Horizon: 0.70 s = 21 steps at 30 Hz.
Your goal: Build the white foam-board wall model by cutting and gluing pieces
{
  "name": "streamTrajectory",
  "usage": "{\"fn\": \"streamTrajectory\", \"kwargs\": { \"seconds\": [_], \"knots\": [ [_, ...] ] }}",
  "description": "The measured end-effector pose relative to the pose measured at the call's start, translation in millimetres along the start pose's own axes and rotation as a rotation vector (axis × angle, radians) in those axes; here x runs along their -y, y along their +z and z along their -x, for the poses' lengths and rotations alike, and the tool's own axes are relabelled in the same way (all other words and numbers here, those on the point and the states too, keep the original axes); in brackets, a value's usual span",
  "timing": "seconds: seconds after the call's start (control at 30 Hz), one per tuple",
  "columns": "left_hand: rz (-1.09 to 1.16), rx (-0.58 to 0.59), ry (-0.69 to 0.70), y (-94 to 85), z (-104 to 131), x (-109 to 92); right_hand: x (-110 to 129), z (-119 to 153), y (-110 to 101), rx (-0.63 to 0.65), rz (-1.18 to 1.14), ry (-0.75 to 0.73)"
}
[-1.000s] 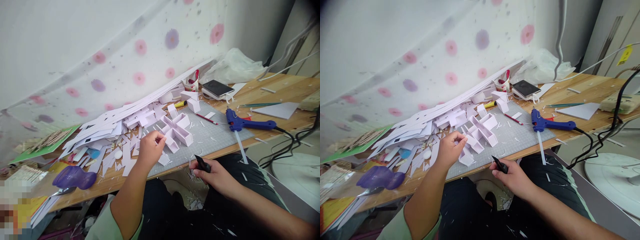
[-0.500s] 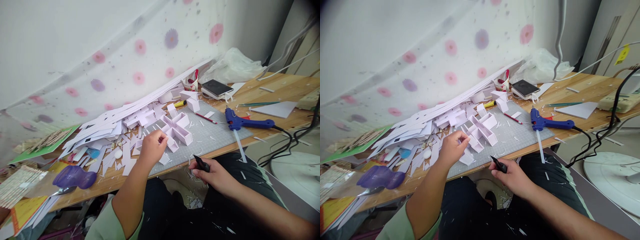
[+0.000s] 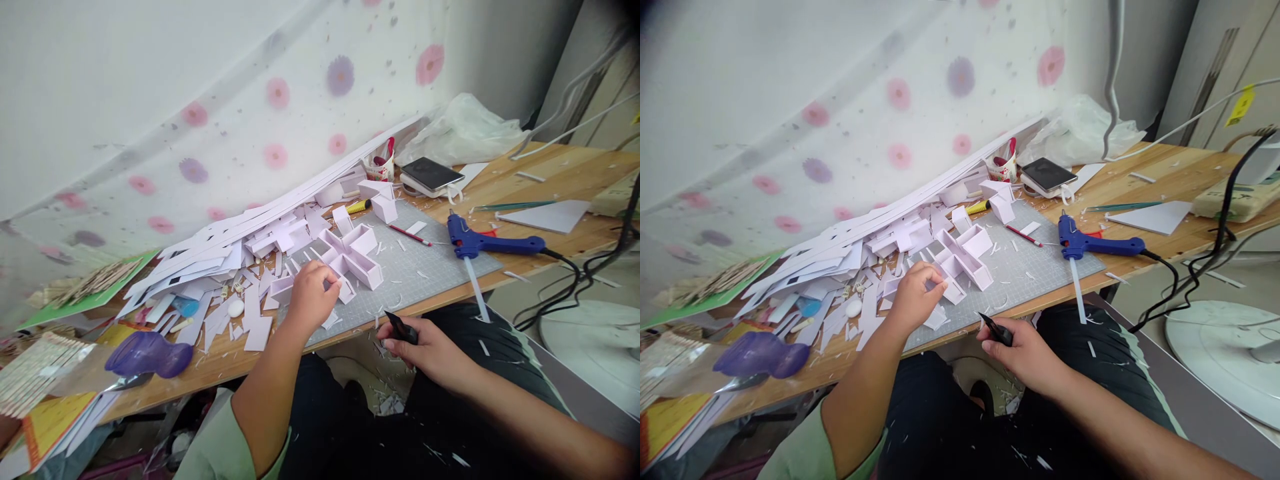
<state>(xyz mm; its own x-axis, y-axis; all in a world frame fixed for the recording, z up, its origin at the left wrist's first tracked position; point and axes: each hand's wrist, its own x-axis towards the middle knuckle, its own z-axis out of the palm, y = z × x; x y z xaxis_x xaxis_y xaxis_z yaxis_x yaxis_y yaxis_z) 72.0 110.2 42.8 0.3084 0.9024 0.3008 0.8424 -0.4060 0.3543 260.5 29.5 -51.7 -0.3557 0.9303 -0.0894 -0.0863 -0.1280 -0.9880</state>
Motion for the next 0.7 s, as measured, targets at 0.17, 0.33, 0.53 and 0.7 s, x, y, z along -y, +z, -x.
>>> {"fn": "streamTrajectory", "kwargs": {
  "seconds": [0.17,0.33,0.53,0.7],
  "knots": [
    [-0.007,0.005,-0.013,4.0,-1.5,0.9,-0.6,0.3,0.3,-0.018,0.003,0.02],
    [-0.035,0.017,-0.023,6.1,-2.4,0.9,-2.0,1.1,0.5,-0.016,-0.013,0.032],
    [-0.092,0.039,-0.021,6.4,-1.6,-1.6,-1.8,0.3,0.3,-0.014,-0.001,0.012],
    [-0.103,0.055,-0.048,7.6,-2.6,-2.2,-2.1,0.3,0.4,-0.013,-0.007,0.005]
  ]
}}
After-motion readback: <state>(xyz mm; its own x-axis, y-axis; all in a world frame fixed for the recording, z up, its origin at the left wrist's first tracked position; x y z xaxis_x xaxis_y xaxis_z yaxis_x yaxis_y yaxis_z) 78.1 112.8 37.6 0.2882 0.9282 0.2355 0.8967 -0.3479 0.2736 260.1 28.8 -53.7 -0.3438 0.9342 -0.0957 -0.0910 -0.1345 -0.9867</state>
